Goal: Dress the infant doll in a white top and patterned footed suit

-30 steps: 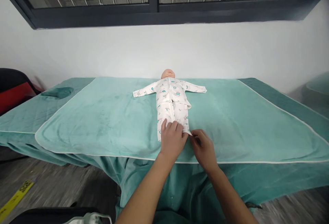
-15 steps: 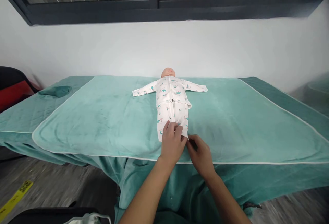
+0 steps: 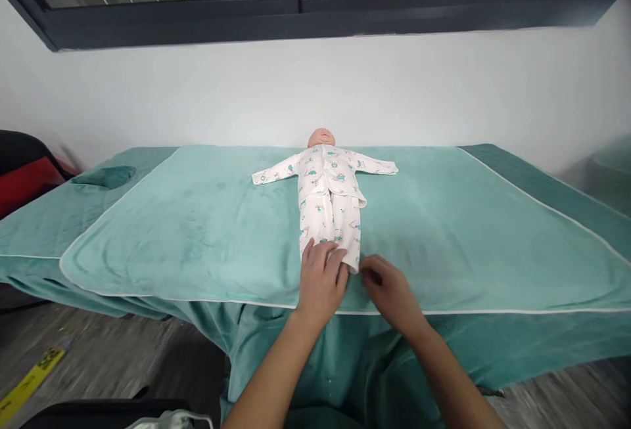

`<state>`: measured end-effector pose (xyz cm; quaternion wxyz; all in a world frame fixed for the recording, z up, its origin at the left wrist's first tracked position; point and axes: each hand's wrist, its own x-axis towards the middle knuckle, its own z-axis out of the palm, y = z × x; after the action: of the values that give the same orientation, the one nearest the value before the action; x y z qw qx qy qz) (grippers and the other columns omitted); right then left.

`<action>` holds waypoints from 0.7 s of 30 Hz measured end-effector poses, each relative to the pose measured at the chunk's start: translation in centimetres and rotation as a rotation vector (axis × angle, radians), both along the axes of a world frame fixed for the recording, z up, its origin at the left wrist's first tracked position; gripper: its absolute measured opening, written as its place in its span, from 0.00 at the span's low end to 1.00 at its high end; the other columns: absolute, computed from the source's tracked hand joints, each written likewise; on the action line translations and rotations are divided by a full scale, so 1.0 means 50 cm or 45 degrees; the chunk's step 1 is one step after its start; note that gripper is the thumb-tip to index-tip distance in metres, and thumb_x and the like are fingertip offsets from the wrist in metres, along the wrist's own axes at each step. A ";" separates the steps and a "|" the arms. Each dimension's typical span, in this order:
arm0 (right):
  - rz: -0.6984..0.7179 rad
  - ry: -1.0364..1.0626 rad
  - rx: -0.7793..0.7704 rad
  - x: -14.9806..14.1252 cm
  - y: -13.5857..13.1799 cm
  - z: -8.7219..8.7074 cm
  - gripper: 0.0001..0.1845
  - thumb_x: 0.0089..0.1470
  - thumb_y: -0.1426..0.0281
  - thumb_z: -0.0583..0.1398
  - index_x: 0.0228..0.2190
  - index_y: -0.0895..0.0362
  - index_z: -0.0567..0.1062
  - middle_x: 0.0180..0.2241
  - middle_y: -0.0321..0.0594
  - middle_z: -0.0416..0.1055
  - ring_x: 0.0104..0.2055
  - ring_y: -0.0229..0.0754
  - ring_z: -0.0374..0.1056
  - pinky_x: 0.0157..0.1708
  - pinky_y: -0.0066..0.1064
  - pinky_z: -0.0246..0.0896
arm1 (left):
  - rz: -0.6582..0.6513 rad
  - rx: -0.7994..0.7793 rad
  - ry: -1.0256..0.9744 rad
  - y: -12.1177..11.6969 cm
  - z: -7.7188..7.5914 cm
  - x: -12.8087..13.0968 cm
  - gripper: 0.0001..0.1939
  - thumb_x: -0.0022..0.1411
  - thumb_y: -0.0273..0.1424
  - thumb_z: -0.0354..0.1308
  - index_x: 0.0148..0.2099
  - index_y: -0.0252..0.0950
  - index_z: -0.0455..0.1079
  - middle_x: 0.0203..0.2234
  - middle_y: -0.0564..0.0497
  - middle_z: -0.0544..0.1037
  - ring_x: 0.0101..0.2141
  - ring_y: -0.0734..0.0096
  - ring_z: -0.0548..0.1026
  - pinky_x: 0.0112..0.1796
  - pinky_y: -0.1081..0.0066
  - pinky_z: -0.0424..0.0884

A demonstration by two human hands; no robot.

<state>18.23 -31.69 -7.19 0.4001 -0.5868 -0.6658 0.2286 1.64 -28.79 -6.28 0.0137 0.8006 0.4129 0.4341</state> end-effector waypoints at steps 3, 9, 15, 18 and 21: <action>-0.156 0.146 0.099 0.023 0.029 0.034 0.09 0.57 0.71 0.53 0.36 0.53 0.73 0.39 0.41 0.74 0.42 0.45 0.69 0.40 0.37 0.65 | -0.045 0.011 -0.124 -0.011 -0.005 -0.019 0.08 0.65 0.25 0.54 0.47 0.38 0.68 0.44 0.46 0.74 0.48 0.65 0.72 0.56 0.57 0.68; -0.132 0.332 0.167 -0.017 0.123 0.066 0.31 0.60 0.58 0.56 0.63 0.51 0.61 0.67 0.46 0.54 0.69 0.48 0.51 0.66 0.49 0.49 | 0.153 -0.334 -0.454 0.046 -0.004 -0.041 0.17 0.69 0.34 0.51 0.58 0.39 0.65 0.62 0.39 0.63 0.62 0.59 0.63 0.60 0.53 0.63; 0.002 0.287 -0.099 -0.069 0.102 0.012 0.43 0.62 0.50 0.53 0.69 0.58 0.47 0.72 0.50 0.36 0.74 0.51 0.31 0.70 0.54 0.33 | 0.010 -0.777 -0.567 0.039 0.001 -0.040 0.25 0.70 0.42 0.48 0.66 0.41 0.59 0.69 0.43 0.55 0.68 0.58 0.54 0.66 0.51 0.53; -0.010 0.271 -0.156 -0.046 0.076 0.019 0.37 0.62 0.50 0.53 0.66 0.54 0.57 0.68 0.50 0.53 0.70 0.54 0.50 0.66 0.53 0.47 | 0.086 -0.826 -0.673 0.031 0.006 -0.058 0.23 0.70 0.43 0.49 0.61 0.39 0.65 0.60 0.41 0.69 0.60 0.57 0.68 0.62 0.52 0.61; -0.170 0.262 -0.128 -0.002 0.105 0.041 0.30 0.61 0.50 0.54 0.57 0.53 0.69 0.56 0.51 0.71 0.55 0.55 0.70 0.55 0.51 0.64 | 0.206 -0.884 -0.874 0.076 0.011 -0.080 0.20 0.67 0.43 0.54 0.56 0.39 0.69 0.53 0.42 0.75 0.53 0.57 0.73 0.57 0.55 0.66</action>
<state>18.10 -26.46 -5.16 0.4508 -0.6226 -0.5683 0.2935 -2.38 -25.00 -5.75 0.3812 0.5248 0.5657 0.5092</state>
